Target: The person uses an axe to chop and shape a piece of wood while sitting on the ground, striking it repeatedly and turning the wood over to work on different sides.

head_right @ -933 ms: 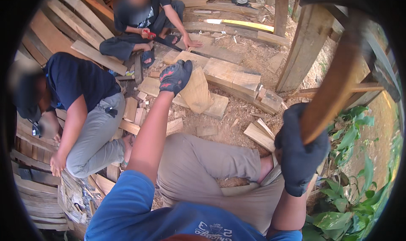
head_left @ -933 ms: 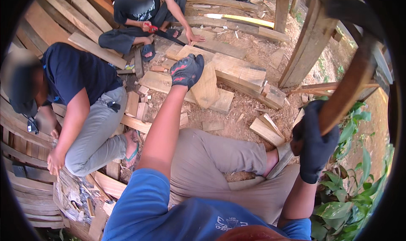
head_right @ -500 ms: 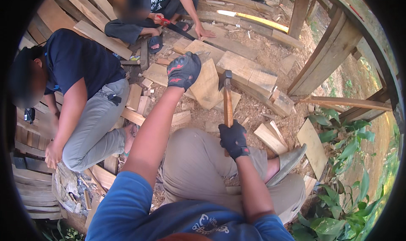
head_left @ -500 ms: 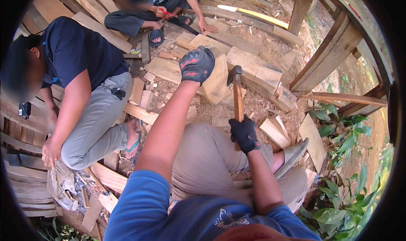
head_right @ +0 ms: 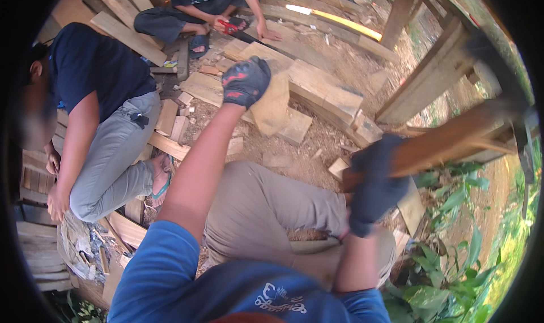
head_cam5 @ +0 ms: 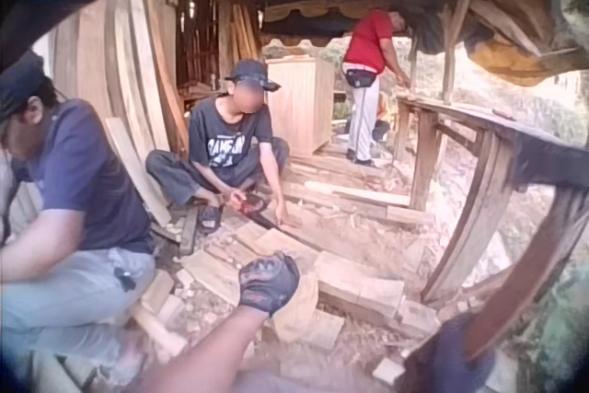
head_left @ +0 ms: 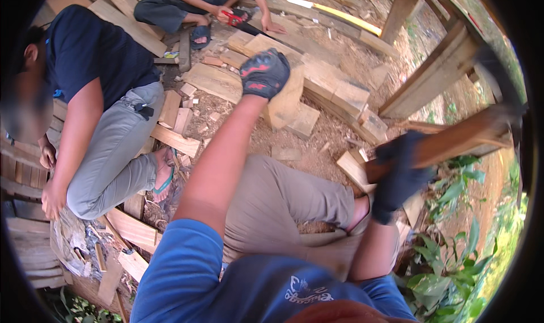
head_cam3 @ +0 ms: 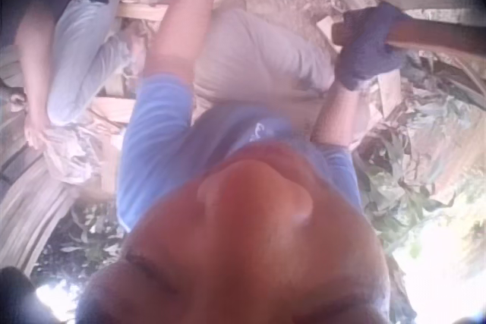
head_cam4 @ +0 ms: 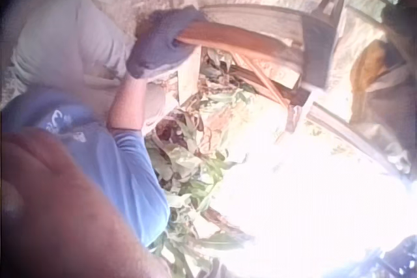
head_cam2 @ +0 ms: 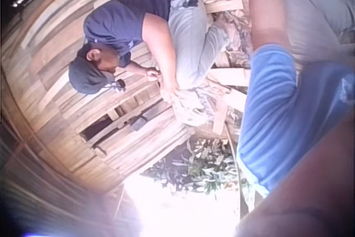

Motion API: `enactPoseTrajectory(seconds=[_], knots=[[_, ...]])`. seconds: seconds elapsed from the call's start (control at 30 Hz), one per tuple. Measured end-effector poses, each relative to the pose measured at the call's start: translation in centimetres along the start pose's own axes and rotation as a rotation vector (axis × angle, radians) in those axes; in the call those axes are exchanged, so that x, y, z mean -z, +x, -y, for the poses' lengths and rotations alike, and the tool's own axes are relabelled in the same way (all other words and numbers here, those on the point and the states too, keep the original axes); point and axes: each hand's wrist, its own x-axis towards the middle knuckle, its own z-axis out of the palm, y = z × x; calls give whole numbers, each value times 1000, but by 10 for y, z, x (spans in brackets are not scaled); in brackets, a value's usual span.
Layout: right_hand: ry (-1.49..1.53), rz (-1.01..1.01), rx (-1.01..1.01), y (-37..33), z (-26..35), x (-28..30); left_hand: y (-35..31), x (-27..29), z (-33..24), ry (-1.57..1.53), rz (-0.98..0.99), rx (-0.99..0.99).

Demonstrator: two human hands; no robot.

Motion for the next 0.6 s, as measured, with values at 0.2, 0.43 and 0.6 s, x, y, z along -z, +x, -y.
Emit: enactPoseTrajectory(seconds=[0.2, 0.43, 0.6], knots=[[-736, 501, -610, -99, -197, -25, -4, -4, -21, -11, 26, -19], [-351, 125, -547, -11, -33, 2, -3, 11, -12, 5, 100, 34], [-232, -101, -256, 24, 59, 27, 6, 34, 4, -9, 297, 69]])
